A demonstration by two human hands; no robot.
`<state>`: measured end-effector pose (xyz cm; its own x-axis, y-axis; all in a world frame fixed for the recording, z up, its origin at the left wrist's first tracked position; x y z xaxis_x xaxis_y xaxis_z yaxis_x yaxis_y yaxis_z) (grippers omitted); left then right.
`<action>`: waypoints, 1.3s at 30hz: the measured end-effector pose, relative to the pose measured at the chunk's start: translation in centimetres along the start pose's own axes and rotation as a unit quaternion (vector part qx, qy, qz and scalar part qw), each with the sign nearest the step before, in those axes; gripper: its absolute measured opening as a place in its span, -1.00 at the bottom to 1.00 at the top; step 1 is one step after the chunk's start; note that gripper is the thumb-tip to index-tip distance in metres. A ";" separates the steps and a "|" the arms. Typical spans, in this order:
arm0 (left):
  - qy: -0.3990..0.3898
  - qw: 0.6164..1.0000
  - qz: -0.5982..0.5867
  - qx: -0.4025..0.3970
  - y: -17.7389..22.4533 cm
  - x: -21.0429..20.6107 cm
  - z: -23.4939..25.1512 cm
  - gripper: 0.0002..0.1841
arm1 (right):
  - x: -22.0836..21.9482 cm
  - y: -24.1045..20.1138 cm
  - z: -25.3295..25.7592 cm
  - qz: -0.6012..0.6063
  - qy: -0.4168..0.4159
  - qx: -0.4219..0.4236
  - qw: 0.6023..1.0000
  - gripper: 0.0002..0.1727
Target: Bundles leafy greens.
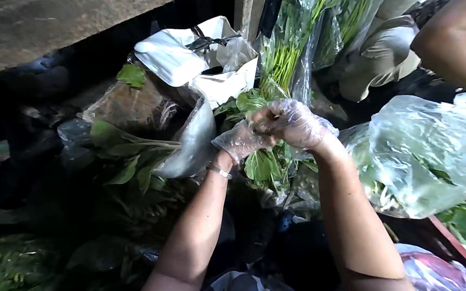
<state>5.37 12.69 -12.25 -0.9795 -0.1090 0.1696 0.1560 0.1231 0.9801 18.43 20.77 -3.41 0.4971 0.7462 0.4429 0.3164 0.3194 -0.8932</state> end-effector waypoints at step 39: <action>0.060 0.994 0.084 -0.043 0.3 -0.1 0.1 -0.46 | 2.4 0.5 -8.4 0.061 0.254 0.029 0.965 -0.88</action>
<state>5.53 12.82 -11.99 -0.9168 -0.2115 0.3386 0.3322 0.0662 0.9409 26.57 17.85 -2.16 0.8640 0.4030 0.3019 0.1924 0.2898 -0.9376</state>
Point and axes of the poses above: each hand's wrist, its own z-axis towards the middle knuckle, its own x-axis out of the back of the hand, y = z × x, the point moved 1 cm from there along z, towards the middle knuckle, and after that the axes turned 9 degrees about z, right-handed, at the moved point
